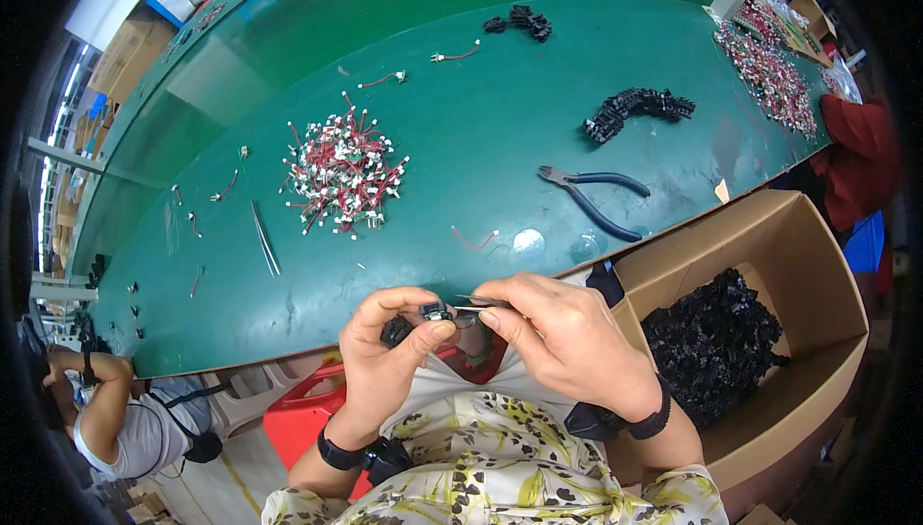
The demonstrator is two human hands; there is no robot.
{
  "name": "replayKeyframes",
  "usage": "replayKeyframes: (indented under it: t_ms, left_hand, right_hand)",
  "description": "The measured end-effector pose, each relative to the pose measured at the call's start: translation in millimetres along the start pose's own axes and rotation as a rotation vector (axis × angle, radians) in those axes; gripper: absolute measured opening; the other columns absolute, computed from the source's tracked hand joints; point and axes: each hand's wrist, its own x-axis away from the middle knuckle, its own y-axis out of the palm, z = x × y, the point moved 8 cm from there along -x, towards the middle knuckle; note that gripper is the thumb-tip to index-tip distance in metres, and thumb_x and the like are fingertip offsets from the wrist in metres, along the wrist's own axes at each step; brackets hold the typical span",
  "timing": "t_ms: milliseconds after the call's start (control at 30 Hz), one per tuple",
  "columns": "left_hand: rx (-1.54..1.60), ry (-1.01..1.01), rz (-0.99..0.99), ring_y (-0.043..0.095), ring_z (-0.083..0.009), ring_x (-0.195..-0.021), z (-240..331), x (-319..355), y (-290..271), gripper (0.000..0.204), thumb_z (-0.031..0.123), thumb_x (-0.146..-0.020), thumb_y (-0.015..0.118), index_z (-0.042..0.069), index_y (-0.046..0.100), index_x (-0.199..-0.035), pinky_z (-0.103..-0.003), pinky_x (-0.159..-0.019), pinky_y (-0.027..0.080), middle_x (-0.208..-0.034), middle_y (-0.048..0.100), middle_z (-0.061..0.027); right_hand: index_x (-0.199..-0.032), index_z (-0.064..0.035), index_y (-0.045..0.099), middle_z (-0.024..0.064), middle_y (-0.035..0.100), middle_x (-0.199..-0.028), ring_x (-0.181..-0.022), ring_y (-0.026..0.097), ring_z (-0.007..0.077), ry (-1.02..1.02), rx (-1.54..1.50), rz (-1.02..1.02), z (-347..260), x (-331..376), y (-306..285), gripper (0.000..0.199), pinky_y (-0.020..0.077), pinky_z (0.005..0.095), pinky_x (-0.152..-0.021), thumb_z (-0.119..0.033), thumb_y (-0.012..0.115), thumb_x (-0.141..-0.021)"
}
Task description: The person assembles small electronic components by inserting red and white wires into black plastic housings. They use tweezers to manipulate the wires and a pair of pliers to secure the connections. The process is repeated for multiple units, with finished assemblies placed on the table.
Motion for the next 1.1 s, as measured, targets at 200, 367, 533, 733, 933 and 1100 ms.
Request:
replayKeyframes:
  t_ms: [200,367,533,733,933,1100]
  left_hand:
    - [-0.069,0.11,-0.021,0.058,-0.0094,-0.083,15,3,-3,0.031,0.002,-0.08,0.075,0.006,0.071,-0.111,-0.023,-0.072,0.047,-0.099,0.066,-0.0053]
    - [-0.086,0.15,-0.053,0.059,-0.0111,-0.084,17,7,-2,0.033,0.002,-0.08,0.075,0.006,0.07,-0.112,-0.024,-0.073,0.048,-0.1,0.066,-0.0054]
    - [-0.096,0.064,-0.049,0.061,-0.0116,-0.084,11,8,-4,0.032,0.001,-0.08,0.075,0.005,0.069,-0.111,-0.023,-0.074,0.049,-0.101,0.066,-0.0061]
    - [-0.013,0.054,-0.036,0.063,-0.0108,-0.083,4,6,-1,0.028,0.0,-0.081,0.074,0.003,0.07,-0.108,-0.023,-0.073,0.05,-0.1,0.069,-0.0065]
    - [-0.062,0.071,-0.049,0.064,-0.0126,-0.084,9,4,2,0.026,-0.001,-0.082,0.073,0.003,0.071,-0.107,-0.025,-0.075,0.051,-0.098,0.07,-0.0075]
    - [-0.076,0.085,-0.072,0.064,-0.0145,-0.086,10,2,4,0.025,-0.001,-0.082,0.072,0.003,0.071,-0.106,-0.026,-0.075,0.051,-0.097,0.07,-0.0082]
  right_hand:
    - [-0.104,-0.0042,0.065,0.0141,0.067,-0.087,-0.073,0.066,0.0314,-0.054,0.05,-0.042,-18,-6,2,0.019,0.0514,0.0373,-0.062,-0.016,0.065,-0.088]
    - [-0.102,-0.0068,0.067,0.011,0.067,-0.081,-0.065,0.066,0.0292,-0.093,0.138,-0.056,-25,-6,7,0.018,0.0509,0.037,-0.057,-0.019,0.065,-0.088]
    - [-0.1,-0.0081,0.068,0.0095,0.067,-0.078,-0.062,0.065,0.0287,-0.13,0.15,-0.035,-24,-5,8,0.017,0.05,0.0373,-0.054,-0.02,0.065,-0.088]
    - [-0.098,-0.0094,0.066,0.0081,0.065,-0.076,-0.066,0.065,0.029,-0.125,0.224,-0.037,-22,-5,10,0.013,0.0501,0.0386,-0.057,-0.018,0.064,-0.088]
    - [-0.098,-0.0075,0.063,0.0087,0.064,-0.08,-0.073,0.066,0.0304,-0.133,0.236,-0.145,-23,-11,8,0.014,0.0503,0.0399,-0.061,-0.017,0.063,-0.088]
    - [-0.098,-0.0062,0.064,0.0088,0.064,-0.079,-0.071,0.065,0.0303,-0.144,0.227,-0.204,-20,-14,4,0.014,0.0501,0.0393,-0.059,-0.016,0.064,-0.087]
